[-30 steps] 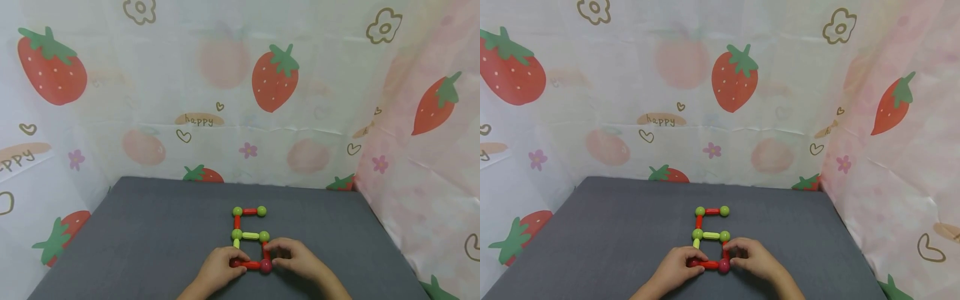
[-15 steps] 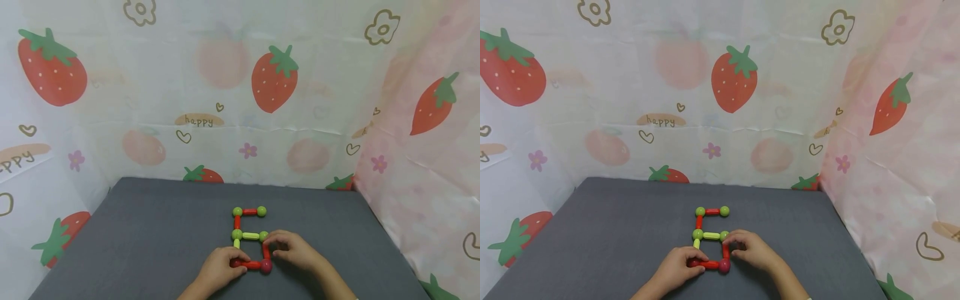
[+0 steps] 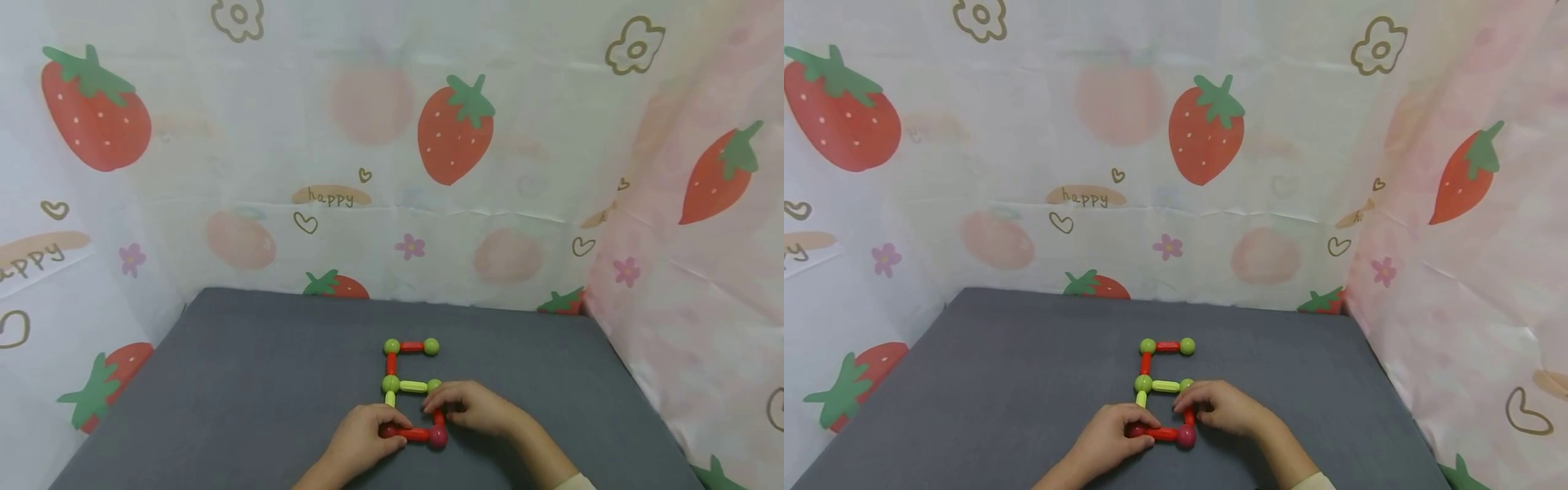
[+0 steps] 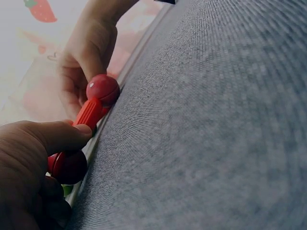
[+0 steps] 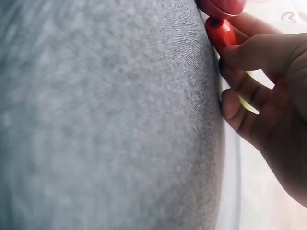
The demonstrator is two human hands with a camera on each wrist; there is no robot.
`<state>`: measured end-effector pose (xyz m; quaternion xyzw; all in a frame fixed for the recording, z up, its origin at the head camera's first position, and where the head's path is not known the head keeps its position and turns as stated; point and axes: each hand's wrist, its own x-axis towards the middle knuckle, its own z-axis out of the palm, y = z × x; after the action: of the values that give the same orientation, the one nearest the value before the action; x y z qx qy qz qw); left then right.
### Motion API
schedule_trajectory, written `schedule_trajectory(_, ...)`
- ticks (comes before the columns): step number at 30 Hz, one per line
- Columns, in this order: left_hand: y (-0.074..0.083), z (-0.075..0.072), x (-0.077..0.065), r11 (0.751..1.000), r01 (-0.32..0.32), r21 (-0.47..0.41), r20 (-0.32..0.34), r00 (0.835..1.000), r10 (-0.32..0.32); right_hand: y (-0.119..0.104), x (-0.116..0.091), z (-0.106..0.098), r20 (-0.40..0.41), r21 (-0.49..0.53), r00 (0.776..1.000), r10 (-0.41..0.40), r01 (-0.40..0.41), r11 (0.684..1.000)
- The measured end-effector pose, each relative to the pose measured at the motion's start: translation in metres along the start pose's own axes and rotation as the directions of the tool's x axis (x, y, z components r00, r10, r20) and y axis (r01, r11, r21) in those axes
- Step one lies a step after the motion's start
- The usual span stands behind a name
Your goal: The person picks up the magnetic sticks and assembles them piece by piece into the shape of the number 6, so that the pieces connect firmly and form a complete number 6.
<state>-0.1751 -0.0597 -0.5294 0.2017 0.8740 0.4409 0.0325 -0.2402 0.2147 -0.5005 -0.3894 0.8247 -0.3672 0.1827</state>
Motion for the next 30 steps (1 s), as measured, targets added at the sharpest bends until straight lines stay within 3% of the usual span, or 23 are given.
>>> schedule_trajectory(15, 0.0009, -0.0003, -0.0003, 1.000, 0.000, -0.005, -0.008, 1.000, 0.000, 0.0014, 0.0071, 0.0013, 0.058, -0.061, 0.998, -0.036, 0.040, 0.997)
schedule_trajectory(30, 0.0000, 0.0000, -0.0003, 1.000, 0.010, 0.002, -0.006, 1.000, -0.010, 0.0014, 0.0082, 0.0020, 0.043, -0.047, 0.999, -0.023, 0.025, 0.999)
